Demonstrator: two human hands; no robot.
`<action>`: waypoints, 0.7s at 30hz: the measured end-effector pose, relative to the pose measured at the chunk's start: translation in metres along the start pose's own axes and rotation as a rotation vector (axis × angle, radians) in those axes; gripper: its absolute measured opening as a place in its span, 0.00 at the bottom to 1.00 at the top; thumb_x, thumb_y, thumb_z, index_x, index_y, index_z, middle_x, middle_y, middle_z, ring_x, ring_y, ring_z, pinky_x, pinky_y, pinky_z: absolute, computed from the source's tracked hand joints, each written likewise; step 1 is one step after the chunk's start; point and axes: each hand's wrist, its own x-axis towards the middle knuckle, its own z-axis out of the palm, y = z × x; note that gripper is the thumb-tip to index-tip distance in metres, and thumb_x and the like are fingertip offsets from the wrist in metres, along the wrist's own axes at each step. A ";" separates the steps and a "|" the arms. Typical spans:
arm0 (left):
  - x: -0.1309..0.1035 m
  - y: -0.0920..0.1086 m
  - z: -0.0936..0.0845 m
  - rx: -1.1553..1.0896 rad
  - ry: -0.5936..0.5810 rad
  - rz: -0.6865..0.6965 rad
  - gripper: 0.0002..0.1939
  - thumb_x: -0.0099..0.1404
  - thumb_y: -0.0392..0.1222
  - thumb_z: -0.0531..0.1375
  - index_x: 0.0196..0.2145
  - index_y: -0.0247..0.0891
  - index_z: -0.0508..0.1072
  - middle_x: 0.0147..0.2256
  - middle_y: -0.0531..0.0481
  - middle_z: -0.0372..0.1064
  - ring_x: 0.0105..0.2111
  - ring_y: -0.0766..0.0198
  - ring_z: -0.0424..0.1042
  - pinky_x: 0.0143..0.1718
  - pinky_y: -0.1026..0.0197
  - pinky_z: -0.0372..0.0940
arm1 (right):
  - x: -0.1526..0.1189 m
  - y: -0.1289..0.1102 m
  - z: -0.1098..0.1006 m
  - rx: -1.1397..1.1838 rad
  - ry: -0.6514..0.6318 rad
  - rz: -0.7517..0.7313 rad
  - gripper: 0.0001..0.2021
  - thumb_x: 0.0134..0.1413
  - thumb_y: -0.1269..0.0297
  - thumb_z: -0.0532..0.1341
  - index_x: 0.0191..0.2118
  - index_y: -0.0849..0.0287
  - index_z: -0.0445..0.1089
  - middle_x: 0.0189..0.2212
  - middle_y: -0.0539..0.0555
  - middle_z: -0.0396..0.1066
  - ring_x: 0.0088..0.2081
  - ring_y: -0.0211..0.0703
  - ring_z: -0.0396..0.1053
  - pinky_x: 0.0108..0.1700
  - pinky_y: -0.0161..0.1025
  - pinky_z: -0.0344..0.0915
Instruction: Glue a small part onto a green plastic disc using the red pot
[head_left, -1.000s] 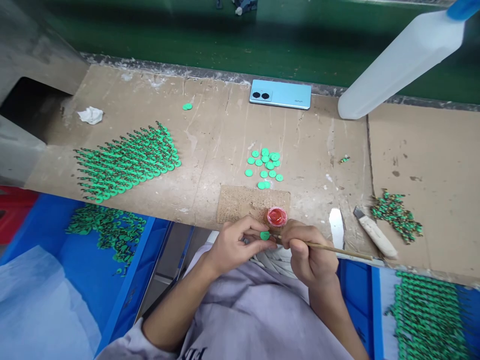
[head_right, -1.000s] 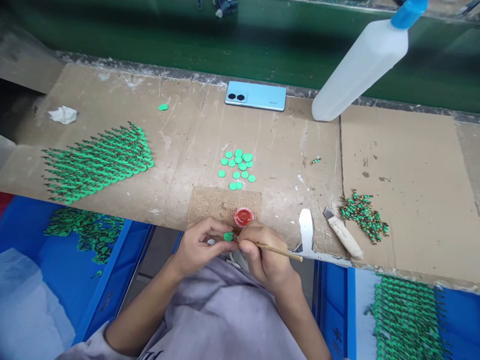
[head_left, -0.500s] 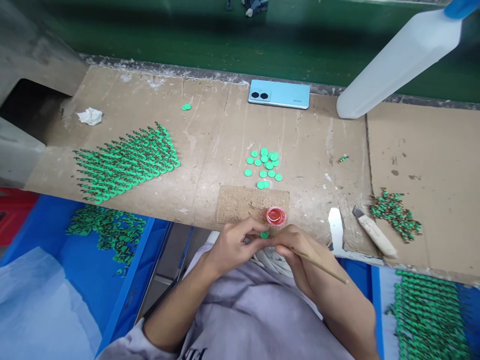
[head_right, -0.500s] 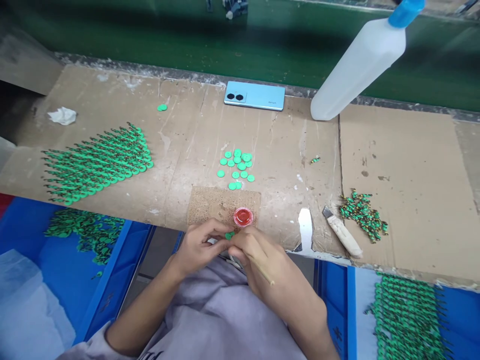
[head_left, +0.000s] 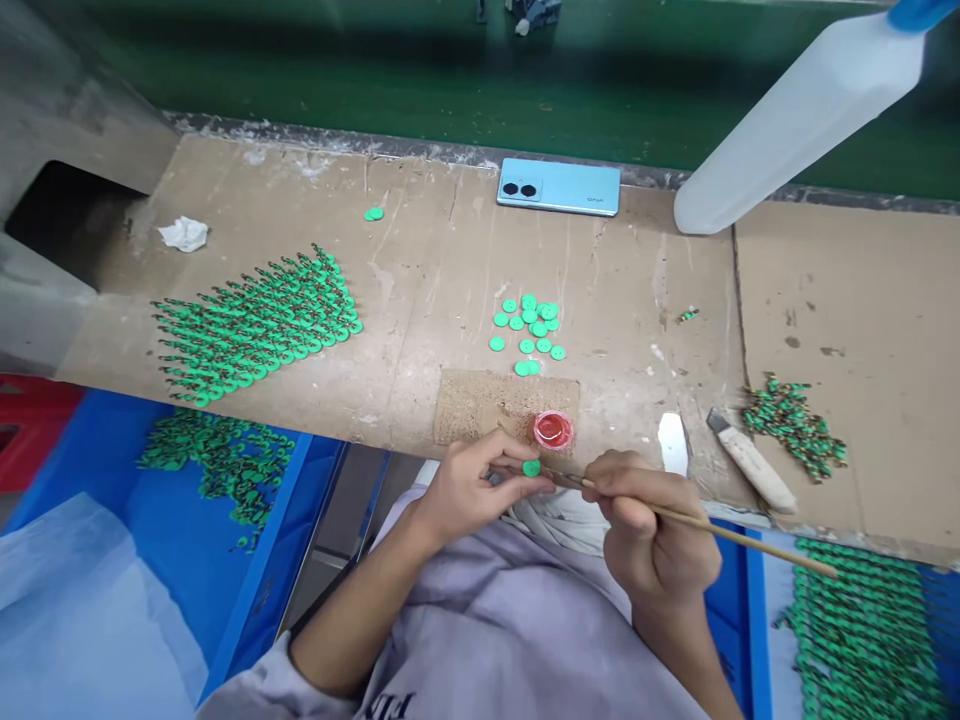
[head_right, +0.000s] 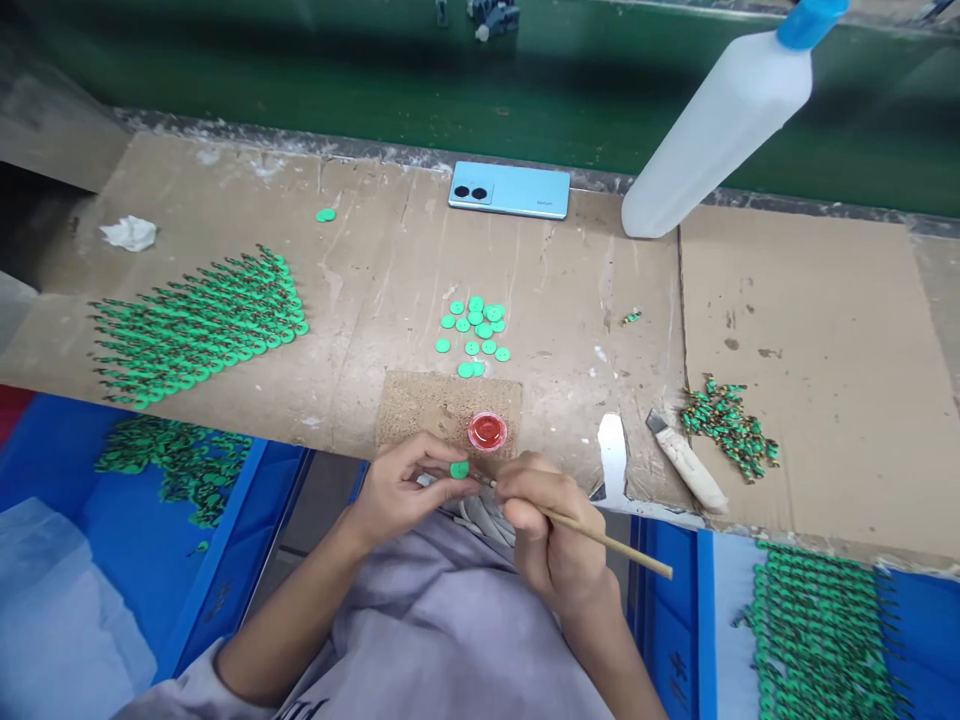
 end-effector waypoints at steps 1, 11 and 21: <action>0.000 -0.001 0.000 0.006 0.005 0.001 0.15 0.64 0.50 0.74 0.39 0.37 0.80 0.34 0.45 0.86 0.33 0.56 0.88 0.38 0.61 0.83 | 0.002 -0.001 -0.002 0.001 -0.009 0.006 0.07 0.79 0.60 0.57 0.47 0.54 0.71 0.31 0.53 0.74 0.30 0.44 0.74 0.26 0.38 0.67; -0.002 -0.002 -0.001 0.040 0.022 0.020 0.14 0.65 0.50 0.74 0.38 0.38 0.79 0.32 0.46 0.85 0.30 0.58 0.86 0.34 0.62 0.82 | 0.029 0.018 -0.009 -0.404 -0.129 0.110 0.12 0.79 0.60 0.54 0.40 0.53 0.69 0.31 0.51 0.76 0.28 0.44 0.74 0.29 0.38 0.67; -0.001 -0.001 -0.003 0.077 0.007 0.084 0.11 0.66 0.46 0.73 0.39 0.37 0.80 0.32 0.47 0.84 0.29 0.59 0.86 0.33 0.63 0.81 | 0.027 0.022 -0.001 -0.392 -0.128 0.136 0.17 0.81 0.53 0.52 0.39 0.53 0.71 0.30 0.51 0.76 0.27 0.44 0.75 0.28 0.38 0.68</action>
